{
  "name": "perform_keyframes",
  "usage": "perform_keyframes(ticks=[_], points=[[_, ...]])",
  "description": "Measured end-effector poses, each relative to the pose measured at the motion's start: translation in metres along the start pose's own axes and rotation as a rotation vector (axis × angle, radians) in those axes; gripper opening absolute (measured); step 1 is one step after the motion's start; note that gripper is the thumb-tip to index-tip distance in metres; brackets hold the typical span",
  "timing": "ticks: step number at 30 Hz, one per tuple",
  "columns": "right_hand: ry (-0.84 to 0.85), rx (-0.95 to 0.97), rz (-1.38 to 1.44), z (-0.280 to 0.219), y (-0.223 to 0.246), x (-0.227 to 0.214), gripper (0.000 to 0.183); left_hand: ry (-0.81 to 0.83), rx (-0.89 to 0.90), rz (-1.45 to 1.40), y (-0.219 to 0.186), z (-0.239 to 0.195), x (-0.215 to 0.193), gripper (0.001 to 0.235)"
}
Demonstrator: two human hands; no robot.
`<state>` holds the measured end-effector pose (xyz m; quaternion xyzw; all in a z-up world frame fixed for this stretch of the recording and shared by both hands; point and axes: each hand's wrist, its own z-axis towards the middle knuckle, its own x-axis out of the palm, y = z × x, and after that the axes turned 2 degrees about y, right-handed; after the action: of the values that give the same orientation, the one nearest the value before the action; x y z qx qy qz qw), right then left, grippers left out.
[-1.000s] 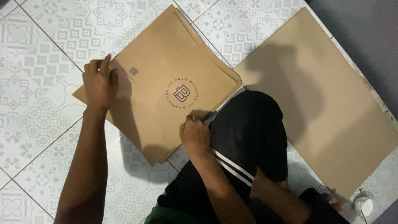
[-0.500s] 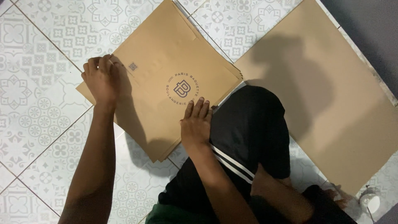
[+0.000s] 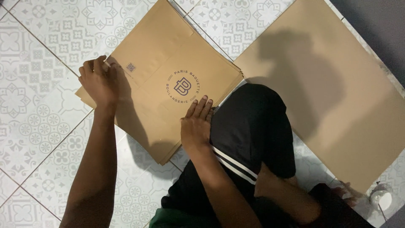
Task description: The person applies glue to the edge of a brown paper sheet using a stick, then folds and presses the paper to adhere the edges. The person smooths the paper with both hands and places the finished sheet on a stack.
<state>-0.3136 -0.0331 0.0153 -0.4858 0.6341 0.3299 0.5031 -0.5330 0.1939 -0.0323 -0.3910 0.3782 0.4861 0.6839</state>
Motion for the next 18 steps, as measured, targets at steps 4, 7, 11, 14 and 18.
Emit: perform_keyframes(ticks=[4,7,11,14,18], points=[[0.038,0.0,-0.012,-0.001,-0.001,0.0,0.084,0.038,-0.017,-0.022,-0.011,-0.002,-0.012,0.037],[0.055,0.007,-0.035,0.0,-0.001,0.006,0.083,0.003,-0.024,-0.015,-0.016,-0.004,-0.012,0.033],[0.061,0.012,-0.037,0.002,-0.001,0.007,0.082,-0.004,-0.015,0.005,-0.018,-0.004,-0.011,0.032],[0.083,0.013,-0.046,0.003,-0.001,0.008,0.082,0.023,-0.028,-0.06,-0.022,-0.006,-0.011,0.027],[-0.017,-0.004,-0.048,0.001,-0.002,0.011,0.085,0.067,-0.051,-0.15,-0.046,-0.004,-0.041,0.024]])
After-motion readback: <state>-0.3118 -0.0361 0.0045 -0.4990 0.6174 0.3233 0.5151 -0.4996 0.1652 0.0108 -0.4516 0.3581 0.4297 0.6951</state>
